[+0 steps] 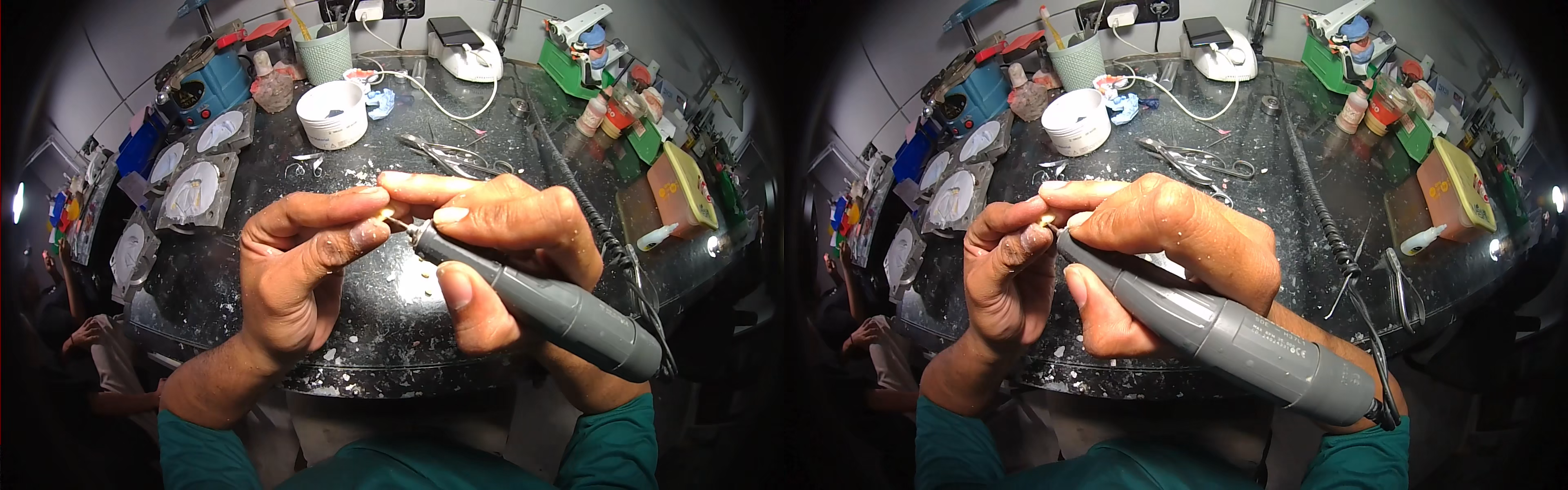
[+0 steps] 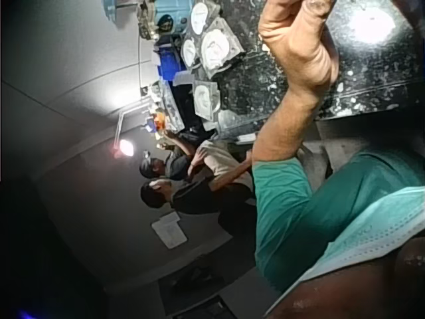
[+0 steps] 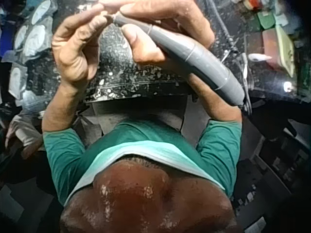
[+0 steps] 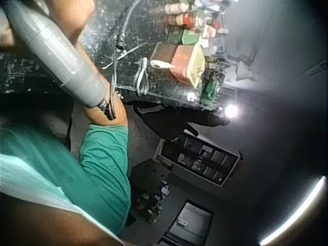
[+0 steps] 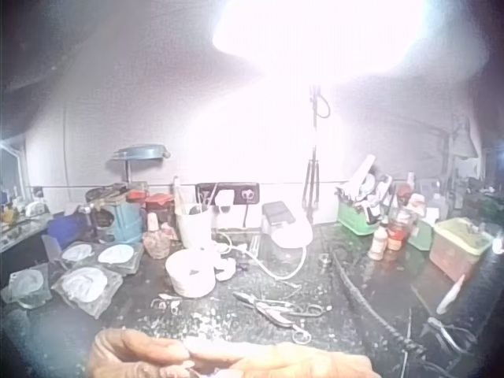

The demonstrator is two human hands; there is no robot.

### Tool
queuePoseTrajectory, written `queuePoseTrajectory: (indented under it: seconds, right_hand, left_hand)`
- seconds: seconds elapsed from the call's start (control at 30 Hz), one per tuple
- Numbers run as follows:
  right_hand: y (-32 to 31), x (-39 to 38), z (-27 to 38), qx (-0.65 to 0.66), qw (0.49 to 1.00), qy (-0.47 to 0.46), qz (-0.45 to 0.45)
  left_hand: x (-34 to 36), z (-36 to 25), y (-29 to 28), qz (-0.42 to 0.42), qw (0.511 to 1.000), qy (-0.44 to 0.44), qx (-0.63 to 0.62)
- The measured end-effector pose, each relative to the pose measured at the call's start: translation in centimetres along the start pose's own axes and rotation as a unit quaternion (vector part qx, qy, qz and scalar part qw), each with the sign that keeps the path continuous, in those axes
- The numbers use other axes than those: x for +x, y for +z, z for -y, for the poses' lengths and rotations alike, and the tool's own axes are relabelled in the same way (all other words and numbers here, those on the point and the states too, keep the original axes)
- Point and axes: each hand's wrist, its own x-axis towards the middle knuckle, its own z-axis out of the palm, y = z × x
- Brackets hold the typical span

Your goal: The person shapes artificial teeth using a handheld rotary tool, holding each tooth by hand and placing it on the table.

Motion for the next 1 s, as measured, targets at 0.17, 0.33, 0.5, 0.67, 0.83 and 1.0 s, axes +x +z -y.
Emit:
queuePoseTrajectory:
  seconds: [0.17,0.33,0.5,0.67,0.83,1.0]
  right_hand:
    - [0.0,0.0,-0.3,-0.020,0.999,-0.029,0.000]
    - [0.1,0.0,-0.3,-0.028,0.999,-0.033,0.003]
    - [0.3,-0.1,-0.1,-0.013,1.000,-0.013,-0.006]
    - [0.2,0.1,-0.5,-0.022,0.999,-0.031,-0.003]
    - [0.2,0.3,-0.9,-0.019,0.999,-0.049,-0.012]
    - [0.4,0.2,-1.1,-0.014,0.999,-0.043,-0.009]
  left_hand:
    - [0.1,0.1,0.0,-0.001,1.000,0.000,-0.008]
    - [0.0,0.1,0.0,-0.006,1.000,0.003,-0.006]
    - [0.0,0.1,-0.1,-0.011,1.000,0.001,-0.001]
    - [0.0,0.1,-0.2,-0.019,1.000,0.000,0.005]
    - [0.1,0.0,-0.1,-0.011,1.000,-0.004,0.004]
    - [0.1,-0.1,-0.1,-0.009,1.000,-0.003,0.010]
